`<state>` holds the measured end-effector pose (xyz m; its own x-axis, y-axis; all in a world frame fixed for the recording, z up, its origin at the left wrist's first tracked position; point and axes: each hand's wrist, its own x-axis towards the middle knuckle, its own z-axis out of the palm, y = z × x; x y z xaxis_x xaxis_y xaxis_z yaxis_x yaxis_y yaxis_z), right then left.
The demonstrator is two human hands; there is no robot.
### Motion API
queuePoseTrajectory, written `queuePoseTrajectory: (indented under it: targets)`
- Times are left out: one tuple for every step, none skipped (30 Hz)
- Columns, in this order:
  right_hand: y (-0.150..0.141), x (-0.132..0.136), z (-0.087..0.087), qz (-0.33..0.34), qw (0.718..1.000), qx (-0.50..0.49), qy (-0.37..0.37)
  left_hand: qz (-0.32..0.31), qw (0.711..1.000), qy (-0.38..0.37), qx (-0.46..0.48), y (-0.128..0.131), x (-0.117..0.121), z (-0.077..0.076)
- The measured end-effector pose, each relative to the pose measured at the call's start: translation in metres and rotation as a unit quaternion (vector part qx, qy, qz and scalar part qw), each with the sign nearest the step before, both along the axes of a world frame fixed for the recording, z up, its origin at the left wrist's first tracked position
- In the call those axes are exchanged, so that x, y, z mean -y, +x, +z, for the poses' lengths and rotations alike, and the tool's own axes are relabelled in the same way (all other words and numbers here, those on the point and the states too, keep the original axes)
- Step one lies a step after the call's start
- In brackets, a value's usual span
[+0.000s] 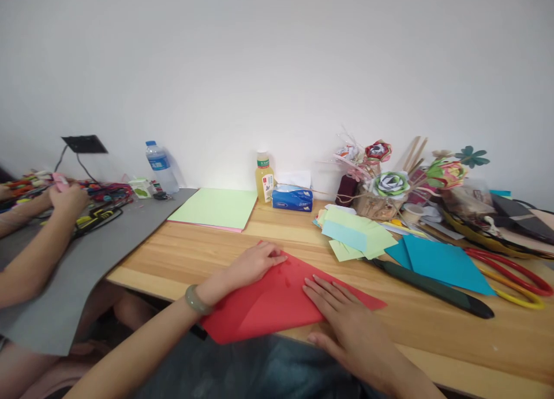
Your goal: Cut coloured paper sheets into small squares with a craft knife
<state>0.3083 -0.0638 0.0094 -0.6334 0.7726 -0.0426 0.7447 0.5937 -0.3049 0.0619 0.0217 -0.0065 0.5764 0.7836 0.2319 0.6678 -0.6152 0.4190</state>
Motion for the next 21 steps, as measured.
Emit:
queuePoseTrajectory:
  targets:
    - [0.000,0.000,0.000,-0.002,1.000,0.000,0.002,0.006,1.000,-0.012,0.005,0.001,-0.001,0.001]
    - [0.000,-0.001,0.000,-0.004,1.000,-0.002,0.004,0.009,1.000,-0.020,0.009,0.001,-0.003,0.001]
    - [-0.001,-0.001,0.000,-0.006,1.000,-0.005,0.007,0.008,1.000,-0.026,0.012,0.002,-0.006,0.001]
    - [-0.001,-0.002,0.000,-0.009,1.000,-0.007,0.010,0.005,0.999,-0.032,0.014,0.002,-0.008,0.001]
    - [-0.001,-0.003,0.000,-0.011,1.000,-0.010,0.012,0.001,0.999,-0.036,0.015,0.002,-0.011,0.001]
    - [-0.002,-0.004,0.000,-0.012,1.000,-0.012,0.015,-0.006,0.999,-0.037,0.013,0.002,-0.014,0.001]
    - [-0.002,-0.005,0.000,-0.013,1.000,-0.014,0.019,-0.013,0.999,-0.038,0.009,0.002,-0.017,0.002]
    - [-0.002,-0.006,-0.001,-0.013,1.000,-0.017,0.022,-0.019,0.999,-0.039,0.006,0.002,-0.019,0.002]
    - [-0.002,-0.006,-0.001,-0.012,0.999,-0.019,0.024,-0.023,0.999,-0.042,0.004,0.002,-0.020,0.002]
    - [-0.003,-0.007,-0.001,-0.012,0.999,-0.021,0.026,-0.025,0.999,-0.044,0.003,0.001,-0.021,0.002]
    - [-0.003,-0.007,-0.001,-0.011,0.999,-0.021,0.027,-0.024,0.999,-0.047,0.002,0.001,-0.022,0.003]
    - [-0.003,-0.007,-0.002,-0.013,0.999,-0.021,0.028,-0.023,0.998,-0.050,0.001,0.001,-0.022,0.003]
    - [-0.003,-0.007,-0.001,-0.013,0.999,-0.018,0.028,-0.021,0.998,-0.054,0.001,0.001,-0.022,0.004]
    - [-0.003,-0.006,-0.001,-0.015,0.999,-0.014,0.029,-0.020,0.998,-0.057,0.000,0.001,-0.022,0.005]
    - [-0.004,-0.006,-0.001,-0.015,0.999,-0.010,0.030,-0.018,0.998,-0.060,-0.001,0.001,-0.021,0.005]
    - [-0.004,-0.006,-0.001,-0.015,0.999,-0.007,0.032,-0.017,0.998,-0.062,-0.001,0.001,-0.021,0.006]
    - [-0.004,-0.006,0.000,-0.015,0.999,-0.005,0.033,-0.016,0.998,-0.064,-0.002,0.002,-0.021,0.007]
    - [-0.004,-0.006,0.000,-0.014,0.999,-0.004,0.035,-0.016,0.998,-0.065,-0.003,0.002,-0.021,0.007]
    - [-0.004,-0.007,0.000,-0.013,0.999,-0.004,0.036,-0.015,0.998,-0.067,-0.004,0.003,-0.022,0.008]
    - [-0.004,-0.007,0.000,-0.013,0.999,-0.005,0.038,-0.015,0.998,-0.068,-0.006,0.003,-0.022,0.009]
    - [-0.004,-0.007,0.000,-0.013,0.999,-0.006,0.039,-0.015,0.997,-0.070,-0.007,0.003,-0.023,0.009]
